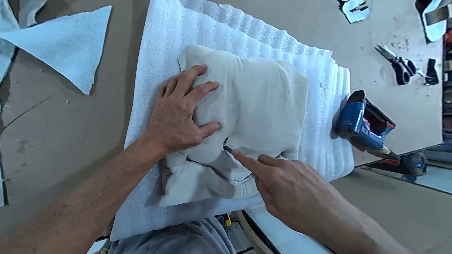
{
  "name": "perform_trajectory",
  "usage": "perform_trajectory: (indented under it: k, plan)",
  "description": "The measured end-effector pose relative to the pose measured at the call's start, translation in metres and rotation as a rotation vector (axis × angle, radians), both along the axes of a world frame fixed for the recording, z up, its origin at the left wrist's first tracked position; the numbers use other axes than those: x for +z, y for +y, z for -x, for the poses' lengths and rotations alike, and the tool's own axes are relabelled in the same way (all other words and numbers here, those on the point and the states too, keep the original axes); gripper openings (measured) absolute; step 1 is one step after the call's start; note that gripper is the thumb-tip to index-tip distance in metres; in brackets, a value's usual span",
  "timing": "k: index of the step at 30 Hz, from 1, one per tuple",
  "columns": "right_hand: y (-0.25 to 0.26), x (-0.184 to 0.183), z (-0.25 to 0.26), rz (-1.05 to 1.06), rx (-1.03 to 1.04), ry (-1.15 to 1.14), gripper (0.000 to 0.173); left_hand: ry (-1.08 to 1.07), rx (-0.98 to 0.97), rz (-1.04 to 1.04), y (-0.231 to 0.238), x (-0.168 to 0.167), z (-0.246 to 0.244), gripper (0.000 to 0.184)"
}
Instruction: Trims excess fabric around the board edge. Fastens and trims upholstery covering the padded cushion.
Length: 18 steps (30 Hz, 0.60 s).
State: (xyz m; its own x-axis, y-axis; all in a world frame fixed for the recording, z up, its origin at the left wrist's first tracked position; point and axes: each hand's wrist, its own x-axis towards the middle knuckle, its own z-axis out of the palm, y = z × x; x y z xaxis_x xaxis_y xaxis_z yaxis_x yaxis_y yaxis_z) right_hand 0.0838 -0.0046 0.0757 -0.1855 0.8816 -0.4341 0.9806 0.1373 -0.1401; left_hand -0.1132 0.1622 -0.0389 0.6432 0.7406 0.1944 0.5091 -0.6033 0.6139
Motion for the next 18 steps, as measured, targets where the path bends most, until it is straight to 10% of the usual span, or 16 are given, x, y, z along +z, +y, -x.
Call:
perform_trajectory:
  k: [11, 18]
  plan:
    - [-0.008, 0.006, -0.024, -0.040, 0.045, 0.088, 0.058, 0.003, 0.004, -0.006, -0.001, 0.000, -0.001, 0.078]
    - [-0.076, 0.046, -0.093, -0.227, -0.868, 0.276, 0.047, -0.011, 0.008, -0.013, 0.000, 0.001, -0.001, 0.077]
